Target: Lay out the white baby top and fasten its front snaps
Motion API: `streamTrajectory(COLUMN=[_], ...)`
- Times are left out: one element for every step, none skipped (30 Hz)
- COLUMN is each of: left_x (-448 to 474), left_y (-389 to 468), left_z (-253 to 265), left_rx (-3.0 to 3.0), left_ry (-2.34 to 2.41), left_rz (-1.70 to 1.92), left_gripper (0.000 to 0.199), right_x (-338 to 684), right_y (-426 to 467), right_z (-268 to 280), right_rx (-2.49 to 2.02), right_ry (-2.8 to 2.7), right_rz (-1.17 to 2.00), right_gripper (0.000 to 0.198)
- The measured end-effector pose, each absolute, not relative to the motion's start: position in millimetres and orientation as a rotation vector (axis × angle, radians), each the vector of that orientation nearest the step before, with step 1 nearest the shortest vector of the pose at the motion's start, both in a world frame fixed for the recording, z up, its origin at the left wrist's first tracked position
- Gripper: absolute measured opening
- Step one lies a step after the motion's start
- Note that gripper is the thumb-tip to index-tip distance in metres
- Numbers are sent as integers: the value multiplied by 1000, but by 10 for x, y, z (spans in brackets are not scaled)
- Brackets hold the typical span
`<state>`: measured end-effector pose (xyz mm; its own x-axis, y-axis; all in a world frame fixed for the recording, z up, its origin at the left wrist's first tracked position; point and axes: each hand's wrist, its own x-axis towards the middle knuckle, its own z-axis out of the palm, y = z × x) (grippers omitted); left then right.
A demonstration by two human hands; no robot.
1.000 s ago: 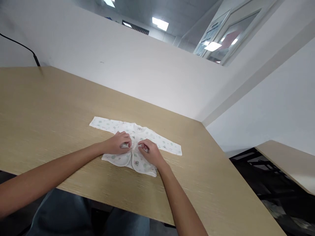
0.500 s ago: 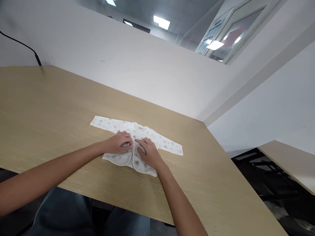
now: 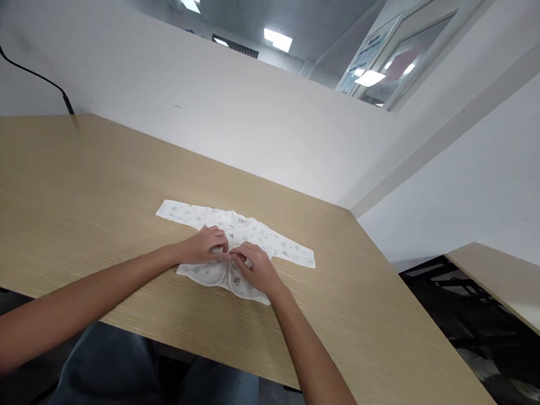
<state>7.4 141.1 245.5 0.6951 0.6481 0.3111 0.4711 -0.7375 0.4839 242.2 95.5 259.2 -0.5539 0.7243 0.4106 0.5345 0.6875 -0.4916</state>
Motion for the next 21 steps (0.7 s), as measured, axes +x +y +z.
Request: streamTrajectory(left_x=[76,76,70,56,31,-6,-57,-121,-197,-283,-375,-470,-563,-651,-730,-799,-854,-898,-929,-951,-964], left_y=[1411,1414,1420,1432,1453,1484,1527,1582,1646,1718,1794,1870,1941,2004,2056,2096,2123,2140,2147,2147,2145], left_z=[2451,2450,2453,2460,2469,2480,2489,2495,2496,2491,2480,2466,2451,2439,2431,2429,2433,2443,2457,2473,2490], left_rx=[2541,2545,2552,2560,2568,2573,2571,2560,2539,2509,2477,2445,2419,2397,2378,2362,2347,2329,2308,2289,2268], left_ry=[874,874,876,884,904,942,1000,1077,1168,1267,1364,1454,1537,1615,1683,1742,1796,1847,1893,1932,1969], left_rz=[664,662,664,673,690,712,731,740,733,709,668,619,573,537,517,511,518,534,556,578,601], left_gripper=[47,47,47,47,47,46,45,45,46,48,51,54,56,57,57,56,54,51,47,44,40], right_x=[2422,2427,2441,2463,2495,2541,2600,2674,2765,2871,2991,3121,3257,3394,3525,3648,3756,3849,3924,3982,4024], right_y=[955,960,971,989,1015,1050,1093,1143,1200,1261,1324,1385,1443,1496,1539,1574,1598,1612,1618,1616,1608], right_z=[2590,2586,2582,2577,2570,2561,2547,2529,2504,2473,2435,2393,2347,2300,2256,2217,2188,2171,2167,2177,2200], right_rx=[-967,-976,-992,-1013,-1038,-1066,-1096,-1128,-1162,-1201,-1244,-1292,-1340,-1390,-1443,-1501,-1567,-1638,-1714,-1786,-1851], right_ry=[-2311,-2319,-2322,-2320,-2311,-2294,-2268,-2233,-2193,-2149,-2103,-2074,-2053,-2026,-2002,-1976,-1941,-1905,-1864,-1825,-1791], right_rz=[431,444,455,465,470,469,458,435,404,364,323,288,256,227,198,161,120,88,60,41,37], right_gripper=[22,24,25,25,24,24,23,22,21,21,22,26,31,35,38,41,43,45,47,48,48])
